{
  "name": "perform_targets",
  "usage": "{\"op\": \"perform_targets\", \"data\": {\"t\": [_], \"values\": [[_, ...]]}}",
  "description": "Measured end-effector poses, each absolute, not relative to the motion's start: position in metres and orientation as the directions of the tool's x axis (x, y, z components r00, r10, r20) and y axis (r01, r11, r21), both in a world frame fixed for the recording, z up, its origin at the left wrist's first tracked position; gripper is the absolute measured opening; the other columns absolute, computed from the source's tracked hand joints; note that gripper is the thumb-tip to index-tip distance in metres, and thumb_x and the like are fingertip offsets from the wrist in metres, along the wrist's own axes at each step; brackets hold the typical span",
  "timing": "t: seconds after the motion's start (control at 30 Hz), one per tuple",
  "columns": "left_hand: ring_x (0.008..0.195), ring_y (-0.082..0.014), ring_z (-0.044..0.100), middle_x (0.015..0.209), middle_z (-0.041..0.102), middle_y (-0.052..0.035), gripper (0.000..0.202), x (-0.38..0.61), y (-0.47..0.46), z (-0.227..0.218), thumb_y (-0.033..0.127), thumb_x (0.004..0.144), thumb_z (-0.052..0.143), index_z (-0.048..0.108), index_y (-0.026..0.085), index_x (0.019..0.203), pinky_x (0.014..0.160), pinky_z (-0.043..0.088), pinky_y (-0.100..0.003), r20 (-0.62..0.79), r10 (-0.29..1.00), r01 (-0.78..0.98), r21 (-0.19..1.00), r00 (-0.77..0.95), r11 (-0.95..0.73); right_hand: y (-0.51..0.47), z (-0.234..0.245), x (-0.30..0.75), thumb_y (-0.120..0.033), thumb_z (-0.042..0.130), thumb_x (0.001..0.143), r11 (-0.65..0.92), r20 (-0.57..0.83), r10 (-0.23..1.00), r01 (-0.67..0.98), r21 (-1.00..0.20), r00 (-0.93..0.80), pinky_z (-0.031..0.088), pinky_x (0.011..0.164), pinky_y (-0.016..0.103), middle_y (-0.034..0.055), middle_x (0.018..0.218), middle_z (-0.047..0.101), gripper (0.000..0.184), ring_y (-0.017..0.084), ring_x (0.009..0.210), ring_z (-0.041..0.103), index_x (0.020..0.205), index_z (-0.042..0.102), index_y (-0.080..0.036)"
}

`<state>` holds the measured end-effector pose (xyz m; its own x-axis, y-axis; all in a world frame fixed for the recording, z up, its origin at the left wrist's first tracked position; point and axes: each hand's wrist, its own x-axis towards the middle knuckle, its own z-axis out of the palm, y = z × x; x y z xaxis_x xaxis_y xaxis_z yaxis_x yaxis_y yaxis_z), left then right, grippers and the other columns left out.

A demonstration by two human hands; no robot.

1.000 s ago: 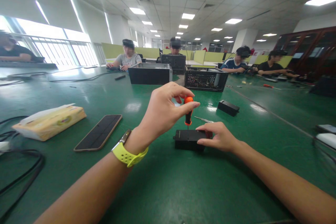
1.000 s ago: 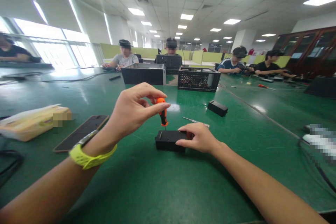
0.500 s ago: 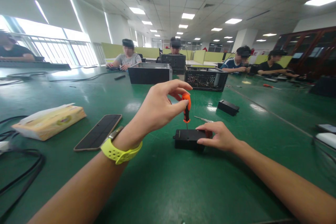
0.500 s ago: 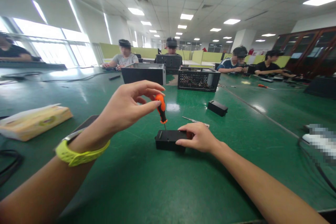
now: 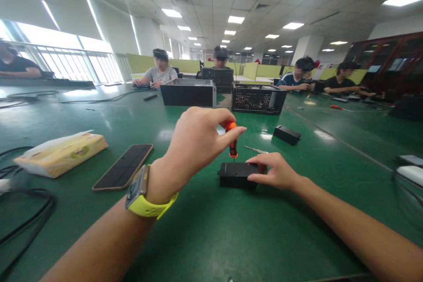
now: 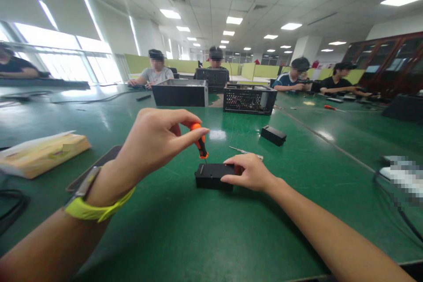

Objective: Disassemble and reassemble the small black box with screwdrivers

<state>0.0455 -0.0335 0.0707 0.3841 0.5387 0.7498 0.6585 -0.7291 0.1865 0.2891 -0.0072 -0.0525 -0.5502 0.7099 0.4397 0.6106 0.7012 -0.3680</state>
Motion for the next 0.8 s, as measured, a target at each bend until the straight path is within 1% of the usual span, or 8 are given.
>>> {"op": "perform_targets", "data": {"t": [0.13, 0.2, 0.27, 0.4, 0.53, 0.63, 0.73, 0.8], "values": [[0.047, -0.0098, 0.046, 0.055, 0.060, -0.0010, 0.037, 0.044, -0.028, 0.066, 0.050, 0.084, 0.060, 0.069, 0.018, 0.069, 0.048, 0.028, -0.023, 0.760, 0.501, 0.716, 0.068, 0.414, -0.694, -0.007, -0.053, 0.289, -0.051, 0.067, 0.079, 0.705, 0.443, 0.706, 0.608, -0.365, -0.552, 0.044, 0.057, 0.025, 0.0034, 0.069, 0.069, 0.041, 0.014, 0.056, 0.057, 0.100, 0.072, -0.015], [0.046, -0.0099, 0.044, 0.052, 0.057, -0.0006, 0.042, 0.044, -0.024, 0.063, 0.055, 0.084, 0.056, 0.067, 0.018, 0.068, 0.047, 0.025, -0.023, 0.768, 0.505, 0.740, 0.061, 0.394, -0.670, -0.007, -0.053, 0.290, -0.051, 0.067, 0.079, 0.707, 0.449, 0.704, 0.606, -0.365, -0.551, 0.044, 0.057, 0.025, 0.0034, 0.069, 0.069, 0.042, 0.014, 0.056, 0.057, 0.100, 0.072, -0.015], [0.046, -0.0101, 0.044, 0.051, 0.056, -0.0005, 0.043, 0.045, -0.022, 0.062, 0.056, 0.084, 0.055, 0.066, 0.017, 0.068, 0.047, 0.025, -0.023, 0.768, 0.520, 0.741, 0.090, 0.374, -0.666, -0.006, -0.054, 0.290, -0.051, 0.068, 0.078, 0.707, 0.452, 0.704, 0.604, -0.367, -0.549, 0.044, 0.057, 0.025, 0.0033, 0.069, 0.069, 0.042, 0.014, 0.056, 0.057, 0.100, 0.071, -0.015], [0.050, -0.0107, 0.047, 0.057, 0.059, -0.0008, 0.035, 0.047, -0.024, 0.063, 0.048, 0.086, 0.056, 0.065, 0.017, 0.071, 0.048, 0.029, -0.022, 0.736, 0.562, 0.715, 0.154, 0.378, -0.682, -0.006, -0.053, 0.290, -0.049, 0.069, 0.078, 0.706, 0.446, 0.705, 0.601, -0.373, -0.552, 0.044, 0.057, 0.025, 0.0031, 0.070, 0.069, 0.041, 0.014, 0.056, 0.057, 0.100, 0.071, -0.015], [0.055, -0.0111, 0.052, 0.070, 0.066, 0.0001, 0.019, 0.046, -0.028, 0.068, 0.037, 0.084, 0.060, 0.066, 0.019, 0.085, 0.053, 0.036, -0.023, 0.702, 0.574, 0.692, 0.161, 0.421, -0.704, -0.006, -0.053, 0.290, -0.049, 0.069, 0.078, 0.706, 0.449, 0.705, 0.600, -0.376, -0.548, 0.044, 0.057, 0.025, 0.0031, 0.069, 0.068, 0.041, 0.014, 0.056, 0.057, 0.100, 0.071, -0.014], [0.057, -0.0114, 0.056, 0.077, 0.069, 0.0001, 0.018, 0.043, -0.030, 0.072, 0.032, 0.080, 0.063, 0.066, 0.019, 0.092, 0.053, 0.039, -0.023, 0.681, 0.589, 0.660, 0.205, 0.435, -0.723, -0.007, -0.052, 0.290, -0.049, 0.069, 0.078, 0.703, 0.441, 0.709, 0.603, -0.377, -0.551, 0.044, 0.057, 0.025, 0.0031, 0.069, 0.068, 0.041, 0.014, 0.056, 0.057, 0.100, 0.071, -0.014], [0.057, -0.0116, 0.058, 0.076, 0.070, -0.0001, 0.015, 0.038, -0.030, 0.076, 0.026, 0.079, 0.062, 0.068, 0.019, 0.091, 0.052, 0.040, -0.023, 0.638, 0.619, 0.622, 0.266, 0.459, -0.736, -0.008, -0.051, 0.289, -0.049, 0.068, 0.078, 0.703, 0.438, 0.709, 0.604, -0.377, -0.552, 0.044, 0.057, 0.025, 0.0034, 0.069, 0.068, 0.041, 0.014, 0.056, 0.056, 0.100, 0.072, -0.014], [0.060, -0.0122, 0.060, 0.078, 0.071, -0.0005, 0.017, 0.034, -0.030, 0.079, 0.023, 0.080, 0.060, 0.070, 0.019, 0.093, 0.053, 0.042, -0.022, 0.605, 0.627, 0.585, 0.304, 0.491, -0.752, -0.009, -0.050, 0.288, -0.049, 0.068, 0.079, 0.703, 0.436, 0.709, 0.602, -0.378, -0.554, 0.043, 0.056, 0.025, 0.0038, 0.069, 0.069, 0.041, 0.014, 0.055, 0.056, 0.099, 0.072, -0.014]]}}
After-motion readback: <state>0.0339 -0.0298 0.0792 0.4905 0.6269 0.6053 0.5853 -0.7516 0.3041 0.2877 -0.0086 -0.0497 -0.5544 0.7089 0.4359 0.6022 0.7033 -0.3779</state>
